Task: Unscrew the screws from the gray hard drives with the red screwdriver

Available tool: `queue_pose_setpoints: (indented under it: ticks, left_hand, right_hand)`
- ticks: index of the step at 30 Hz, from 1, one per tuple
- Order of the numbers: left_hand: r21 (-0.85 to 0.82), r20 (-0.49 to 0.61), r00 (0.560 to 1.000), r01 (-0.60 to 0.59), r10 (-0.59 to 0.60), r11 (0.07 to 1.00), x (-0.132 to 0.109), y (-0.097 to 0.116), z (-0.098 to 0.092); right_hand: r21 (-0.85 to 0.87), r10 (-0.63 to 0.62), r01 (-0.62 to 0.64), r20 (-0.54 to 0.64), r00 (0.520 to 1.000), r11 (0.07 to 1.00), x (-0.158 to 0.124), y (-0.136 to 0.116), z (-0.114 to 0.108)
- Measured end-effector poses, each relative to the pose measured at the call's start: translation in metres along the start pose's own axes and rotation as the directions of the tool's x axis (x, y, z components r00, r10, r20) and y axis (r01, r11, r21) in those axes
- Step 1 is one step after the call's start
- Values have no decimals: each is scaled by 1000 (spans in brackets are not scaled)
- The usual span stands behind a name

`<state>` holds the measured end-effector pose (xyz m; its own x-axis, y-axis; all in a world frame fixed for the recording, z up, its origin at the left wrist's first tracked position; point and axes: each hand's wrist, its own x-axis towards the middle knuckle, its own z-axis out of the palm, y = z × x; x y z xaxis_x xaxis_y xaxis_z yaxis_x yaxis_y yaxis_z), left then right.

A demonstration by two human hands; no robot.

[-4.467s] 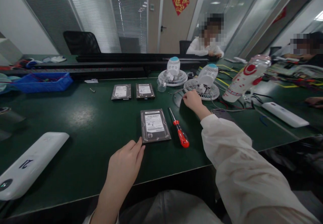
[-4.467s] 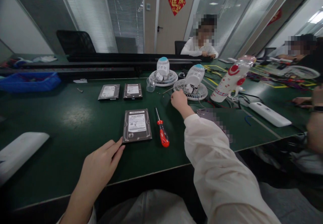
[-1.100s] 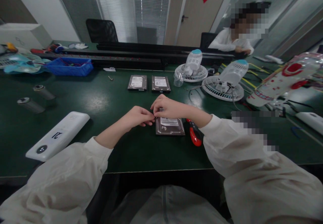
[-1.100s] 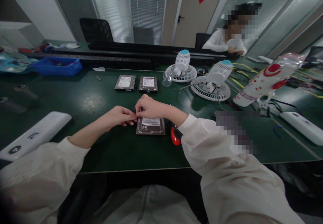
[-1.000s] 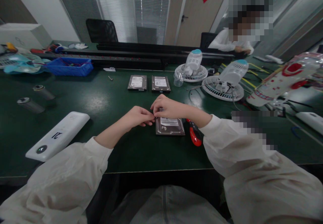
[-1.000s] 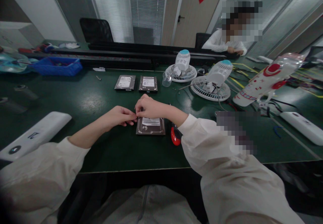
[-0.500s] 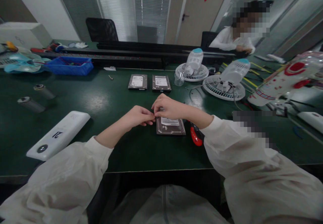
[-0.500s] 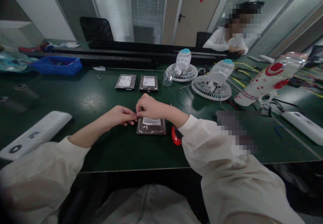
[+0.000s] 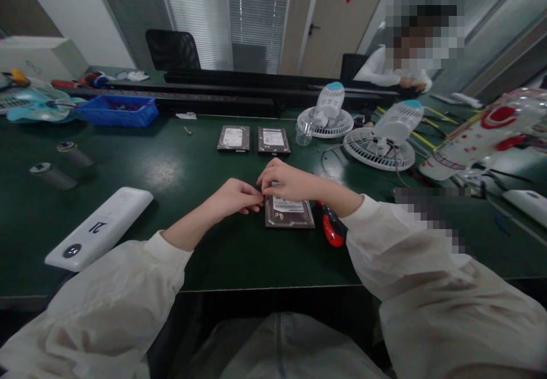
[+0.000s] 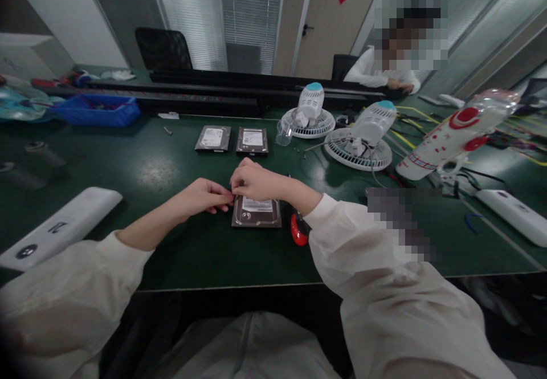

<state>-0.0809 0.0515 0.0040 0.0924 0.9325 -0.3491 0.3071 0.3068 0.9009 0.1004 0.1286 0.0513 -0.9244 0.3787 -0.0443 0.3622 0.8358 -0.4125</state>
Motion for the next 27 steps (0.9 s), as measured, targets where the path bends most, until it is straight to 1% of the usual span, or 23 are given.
queue_pose_setpoints:
  ticks: [7, 11, 18, 22, 27]
  left_hand:
    - [3, -3, 997, -74, 74, 997, 1, -4, -1]
    - [27, -10, 995, -97, 98, 995, -1, -1, 2]
    - [48, -38, 996, -77, 79, 996, -7, 7, 6]
    - [57, -41, 996, -77, 79, 995, -5, 5, 7]
    - [55, -13, 992, -125, 126, 991, -1, -1, 5]
  right_hand:
    - [-8, 33, -34, -72, 997, 999, -10, -3, -8]
    - [-17, 44, -45, -48, 998, 999, -12, -4, -5]
    - [-25, 62, -64, -54, 997, 998, -7, -1, 5]
    - [-23, 58, -59, -54, 997, 998, -6, -2, 4]
    - [2, 56, -56, -49, 997, 998, -7, -6, 3]
